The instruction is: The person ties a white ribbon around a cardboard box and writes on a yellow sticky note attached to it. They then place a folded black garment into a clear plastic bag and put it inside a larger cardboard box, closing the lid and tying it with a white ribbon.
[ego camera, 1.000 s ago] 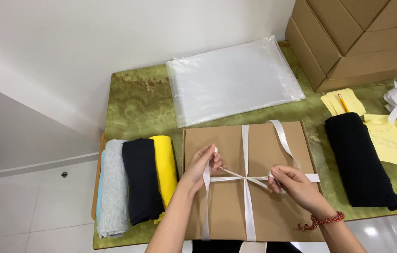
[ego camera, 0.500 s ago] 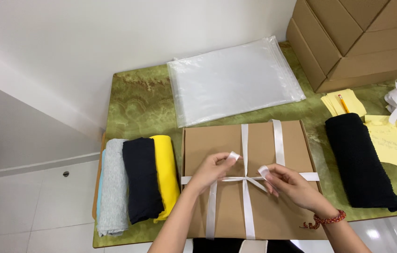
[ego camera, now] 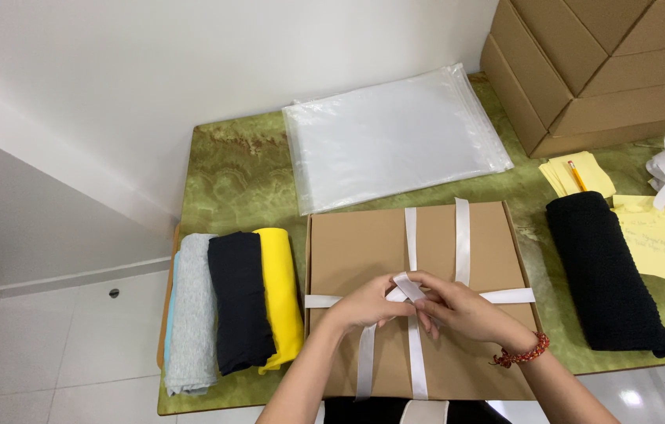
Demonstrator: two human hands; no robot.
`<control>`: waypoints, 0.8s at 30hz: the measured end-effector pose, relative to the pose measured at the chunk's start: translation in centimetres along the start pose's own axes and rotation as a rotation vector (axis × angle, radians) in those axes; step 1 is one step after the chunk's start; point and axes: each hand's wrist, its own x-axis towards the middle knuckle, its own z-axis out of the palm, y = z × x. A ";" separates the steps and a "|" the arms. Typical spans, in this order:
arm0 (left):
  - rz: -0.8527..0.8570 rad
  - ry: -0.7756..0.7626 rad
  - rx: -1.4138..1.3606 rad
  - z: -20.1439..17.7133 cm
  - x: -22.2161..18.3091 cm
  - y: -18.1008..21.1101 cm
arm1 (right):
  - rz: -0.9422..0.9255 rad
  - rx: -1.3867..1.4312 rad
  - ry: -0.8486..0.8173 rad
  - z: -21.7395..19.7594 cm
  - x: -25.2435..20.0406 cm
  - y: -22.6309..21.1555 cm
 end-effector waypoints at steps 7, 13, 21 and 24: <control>-0.024 0.073 -0.124 0.7 0.2 0.1 | 0.160 -0.064 -0.051 0.2 -0.1 -1.4; -0.045 0.098 -0.099 0.9 1.1 -1.9 | 0.090 0.139 -0.062 0.8 -0.6 -0.9; 0.024 0.080 -0.174 1.0 -0.5 0.7 | 0.191 0.542 0.282 1.1 -1.9 0.3; 0.037 0.077 -0.190 1.1 -0.5 0.4 | 0.142 0.869 0.398 2.2 -1.5 3.8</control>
